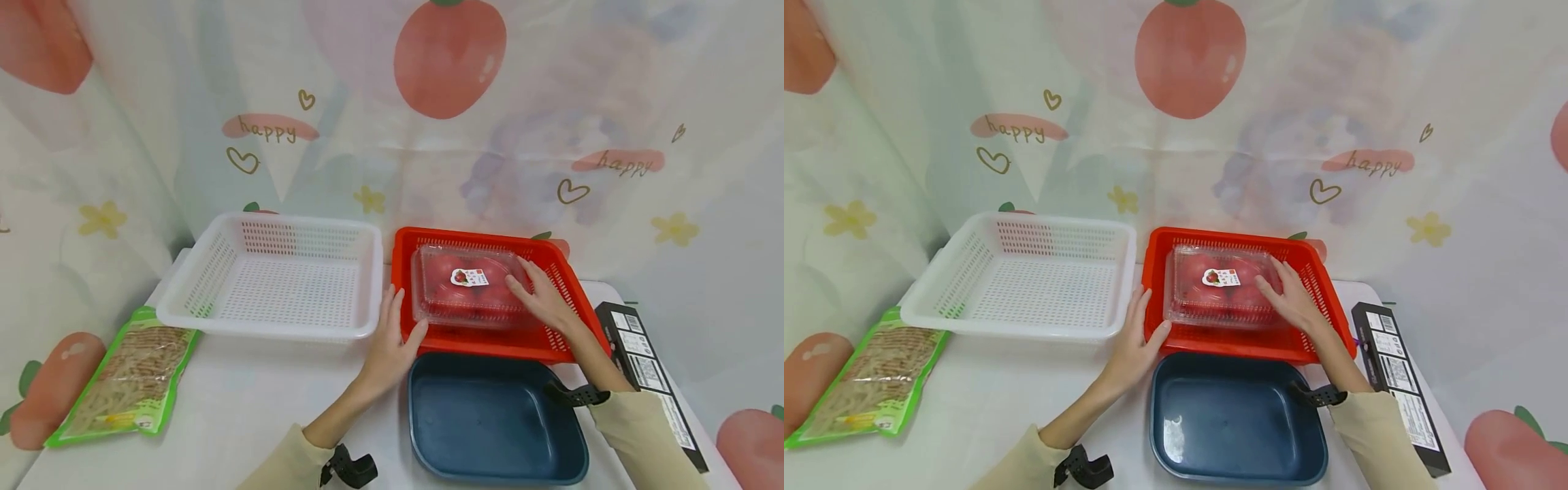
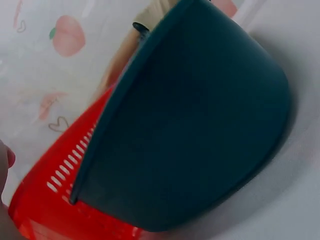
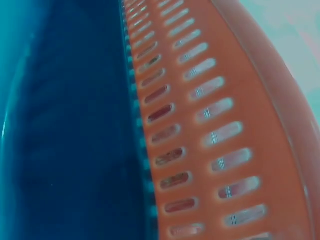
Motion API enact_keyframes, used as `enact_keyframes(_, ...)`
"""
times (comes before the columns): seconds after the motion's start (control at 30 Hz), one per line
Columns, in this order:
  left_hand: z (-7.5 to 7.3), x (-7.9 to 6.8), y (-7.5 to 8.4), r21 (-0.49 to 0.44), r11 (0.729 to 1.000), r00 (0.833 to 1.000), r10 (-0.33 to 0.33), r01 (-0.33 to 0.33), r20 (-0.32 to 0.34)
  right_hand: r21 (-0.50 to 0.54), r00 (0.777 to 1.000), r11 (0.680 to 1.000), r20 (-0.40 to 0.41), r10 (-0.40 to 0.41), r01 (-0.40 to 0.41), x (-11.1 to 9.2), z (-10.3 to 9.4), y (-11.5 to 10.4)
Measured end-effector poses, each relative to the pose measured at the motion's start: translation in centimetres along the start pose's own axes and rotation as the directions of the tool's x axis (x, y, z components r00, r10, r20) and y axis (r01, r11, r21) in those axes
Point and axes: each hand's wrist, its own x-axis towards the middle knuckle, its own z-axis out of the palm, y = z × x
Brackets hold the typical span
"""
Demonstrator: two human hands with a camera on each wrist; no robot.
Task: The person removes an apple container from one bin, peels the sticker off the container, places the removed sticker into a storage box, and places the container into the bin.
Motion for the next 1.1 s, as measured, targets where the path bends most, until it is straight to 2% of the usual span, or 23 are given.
enact_keyframes(0.27, 0.6, 0.2, -1.2, 0.028, 0.999, 0.999, 0.036, -0.036, 0.002, 0.053, 0.995, 0.997, 0.073, 0.060, -0.064, -0.2, -0.3, -0.1)
enact_keyframes(0.53, 0.3, 0.2, -1.2, 0.009, 0.999, 0.999, 0.049, -0.049, 0.017, 0.023, 0.992, 0.996, 0.092, 0.083, -0.085, -0.3, -0.3, -0.4)
enact_keyframes(0.87, 0.0, 0.2, -1.5, -0.010, 0.999, 0.998, 0.050, -0.049, 0.027, 0.109, 0.987, 0.987, 0.120, 0.108, -0.121, -0.3, 0.1, -0.4)
enact_keyframes(1.1, 0.1, 0.0, -1.4, -0.018, 0.998, 0.998, 0.054, -0.053, 0.016, 0.121, 0.977, 0.978, 0.149, 0.151, -0.170, -0.4, 0.1, -0.2)
